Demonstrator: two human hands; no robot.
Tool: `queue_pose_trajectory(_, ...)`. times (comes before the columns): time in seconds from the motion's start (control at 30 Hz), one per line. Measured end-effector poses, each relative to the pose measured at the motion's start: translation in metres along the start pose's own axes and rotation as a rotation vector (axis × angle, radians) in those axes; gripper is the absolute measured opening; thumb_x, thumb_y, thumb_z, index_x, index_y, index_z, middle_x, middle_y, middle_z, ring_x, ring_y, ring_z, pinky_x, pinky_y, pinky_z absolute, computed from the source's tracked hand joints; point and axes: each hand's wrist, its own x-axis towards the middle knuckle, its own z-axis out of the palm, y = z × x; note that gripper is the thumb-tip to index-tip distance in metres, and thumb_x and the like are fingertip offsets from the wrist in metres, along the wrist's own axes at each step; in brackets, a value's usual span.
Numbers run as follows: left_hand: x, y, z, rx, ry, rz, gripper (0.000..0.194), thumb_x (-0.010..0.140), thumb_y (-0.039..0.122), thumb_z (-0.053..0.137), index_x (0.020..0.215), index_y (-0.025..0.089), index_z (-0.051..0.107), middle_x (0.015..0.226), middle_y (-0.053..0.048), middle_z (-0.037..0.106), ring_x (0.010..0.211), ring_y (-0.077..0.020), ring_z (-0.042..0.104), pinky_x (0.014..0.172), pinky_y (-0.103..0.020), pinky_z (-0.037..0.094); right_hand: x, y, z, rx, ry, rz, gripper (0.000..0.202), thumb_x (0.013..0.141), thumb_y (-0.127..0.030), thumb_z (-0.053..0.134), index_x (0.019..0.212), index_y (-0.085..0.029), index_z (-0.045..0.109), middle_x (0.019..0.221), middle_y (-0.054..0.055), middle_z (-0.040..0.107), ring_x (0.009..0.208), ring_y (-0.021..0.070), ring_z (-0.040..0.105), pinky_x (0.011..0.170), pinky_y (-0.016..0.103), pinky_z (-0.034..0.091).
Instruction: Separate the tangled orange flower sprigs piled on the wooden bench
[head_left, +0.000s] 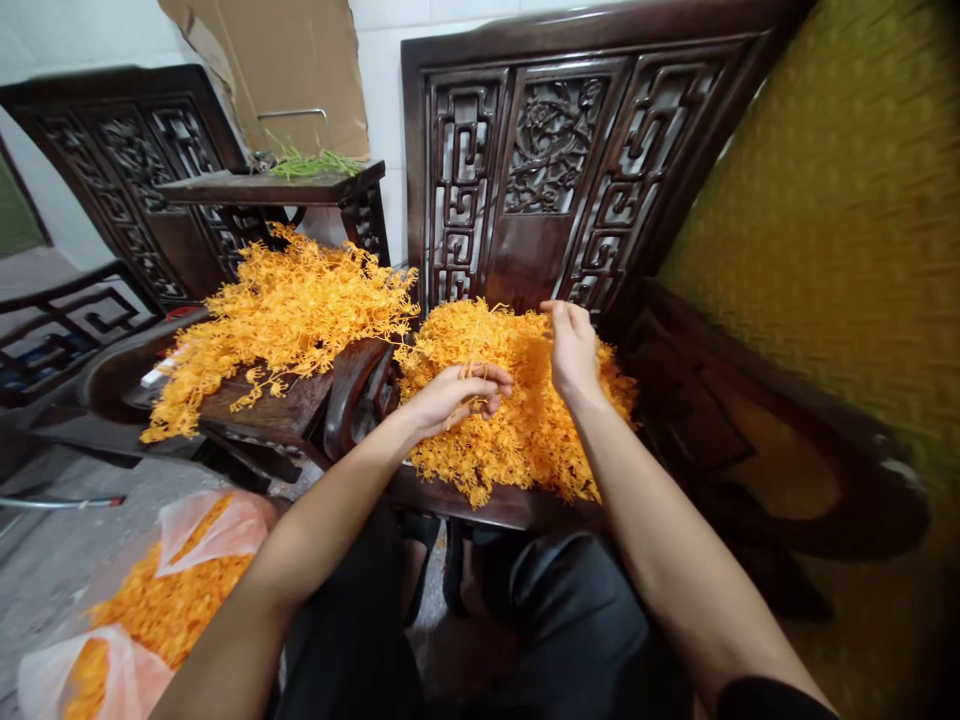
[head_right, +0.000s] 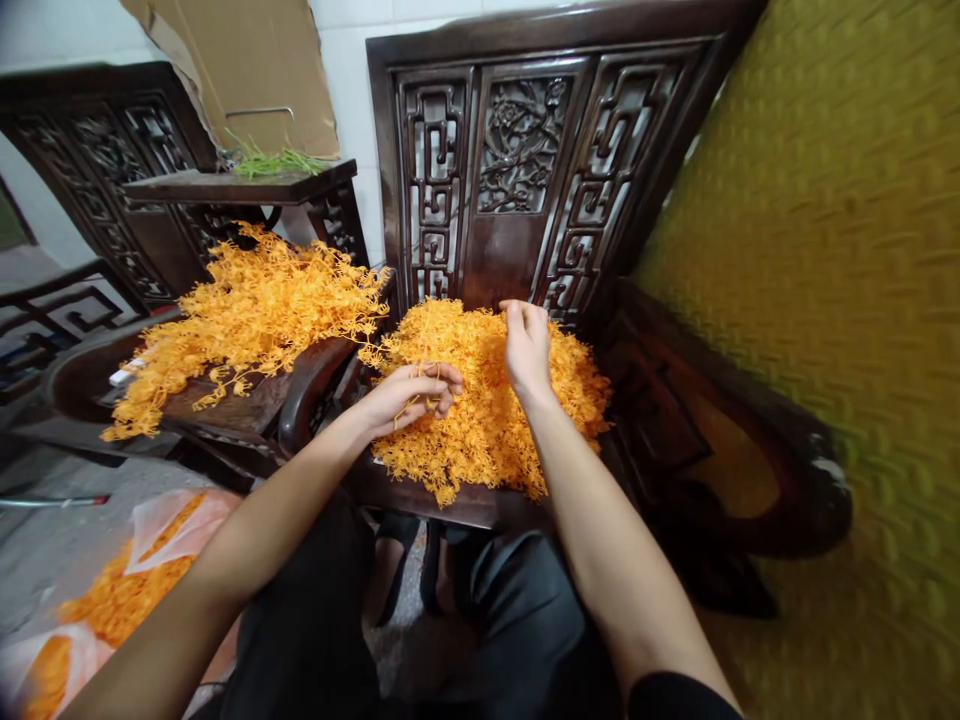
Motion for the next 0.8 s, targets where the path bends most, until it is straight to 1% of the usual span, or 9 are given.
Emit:
queue_pose_trajectory(0.07,-0.004,0.001,0.001,-0.07,-0.078,-0.005,0.026,0.073,0.017,0.063,0.098,0.012,0.068,0.094,-0.008,0.066,0.068,-0.0104,0.056,0.062,-0.026,0.042,0.005,0.001,0.001,-0.105,-0.018,-0.092,0.064,0.094,-0.074,0.039,0.122,-0.022,0.065,0.136,0.013,0.056,0.135,0.025,0.048,0.118,0.049,0.033)
queue_pose_trajectory(0.13,-0.007,0.001,0.0,-0.123,-0.145,-0.025,0.033,0.069,0.018,0.061,0.099,0.011,0.07,0.098,-0.011,0.067,0.069,-0.0121,0.056,0.06,-0.027,0.042,0.005,-0.004,0.001,-0.167,-0.07,-0.123,0.073,0.091,-0.079,0.039,0.134,-0.024,0.06,0.157,0.014,0.04,0.151,0.029,0.029,0.125,0.056,0.015)
queue_pose_trajectory(0.2,-0.011,0.002,-0.002,-0.14,-0.196,-0.061,0.041,0.065,0.02,0.058,0.102,0.01,0.071,0.102,-0.014,0.068,0.069,-0.0133,0.056,0.058,-0.027,0.041,-0.003,-0.014,-0.001,-0.137,-0.119,-0.156,0.074,0.091,-0.079,0.04,0.14,-0.026,0.056,0.164,0.012,0.033,0.155,0.0299,0.021,0.126,0.059,0.011)
queue_pose_trajectory(0.23,-0.012,0.002,-0.003,-0.138,-0.217,-0.075,0.044,0.062,0.02,0.057,0.103,0.009,0.072,0.102,-0.014,0.068,0.067,-0.0136,0.056,0.057,-0.028,0.041,-0.01,-0.021,-0.002,-0.058,-0.145,-0.163,0.072,0.093,-0.078,0.039,0.14,-0.026,0.056,0.162,0.012,0.038,0.153,0.0292,0.028,0.125,0.058,0.018)
queue_pose_trajectory(0.37,-0.015,0.0,-0.005,-0.105,-0.271,-0.095,0.048,0.057,0.025,0.056,0.099,0.008,0.07,0.094,-0.014,0.07,0.059,-0.0138,0.056,0.05,-0.027,0.039,-0.045,-0.052,-0.009,0.409,-0.419,0.005,0.074,0.095,-0.077,0.03,0.135,-0.022,0.059,0.119,0.012,0.072,0.108,0.0242,0.07,0.093,0.044,0.057)
queue_pose_trajectory(0.47,-0.018,-0.007,0.003,0.019,-0.239,-0.105,0.04,0.064,0.028,0.056,0.096,0.009,0.068,0.076,-0.009,0.068,0.055,-0.0136,0.055,0.048,-0.026,0.038,-0.068,-0.075,-0.007,0.447,-0.585,0.118,0.065,0.085,-0.073,0.061,0.123,-0.019,0.065,0.094,0.008,0.076,0.074,0.019,0.071,0.066,0.033,0.059)
queue_pose_trajectory(0.57,-0.023,-0.013,0.017,0.187,-0.17,-0.084,0.029,0.069,0.026,0.059,0.092,0.01,0.069,0.069,-0.005,0.066,0.055,-0.013,0.056,0.053,-0.027,0.043,-0.083,-0.101,-0.005,0.399,-0.633,0.208,0.051,0.081,-0.064,0.073,0.102,-0.018,0.067,0.081,0.004,0.072,0.047,0.0115,0.055,0.041,0.025,0.045)
queue_pose_trajectory(0.67,-0.038,-0.006,0.032,0.273,-0.168,0.026,0.033,0.074,0.033,0.071,0.097,0.01,0.069,0.092,-0.01,0.074,0.074,-0.0155,0.068,0.075,-0.032,0.054,-0.1,-0.13,-0.029,0.572,-0.394,0.158,0.044,0.084,-0.062,0.07,0.094,-0.02,0.064,0.067,-0.003,0.06,0.043,0.0083,0.045,0.036,0.022,0.036)
queue_pose_trajectory(0.8,-0.088,0.022,0.057,0.364,-0.216,0.281,0.05,0.088,0.052,0.064,0.121,0.014,0.064,0.125,-0.013,0.069,0.116,-0.0225,0.067,0.103,-0.042,0.053,-0.162,-0.145,-0.114,0.759,0.139,-0.037,0.026,0.091,-0.053,0.063,0.091,-0.027,0.06,0.06,-0.008,0.032,0.041,0.0072,0.027,0.039,0.021,0.033)
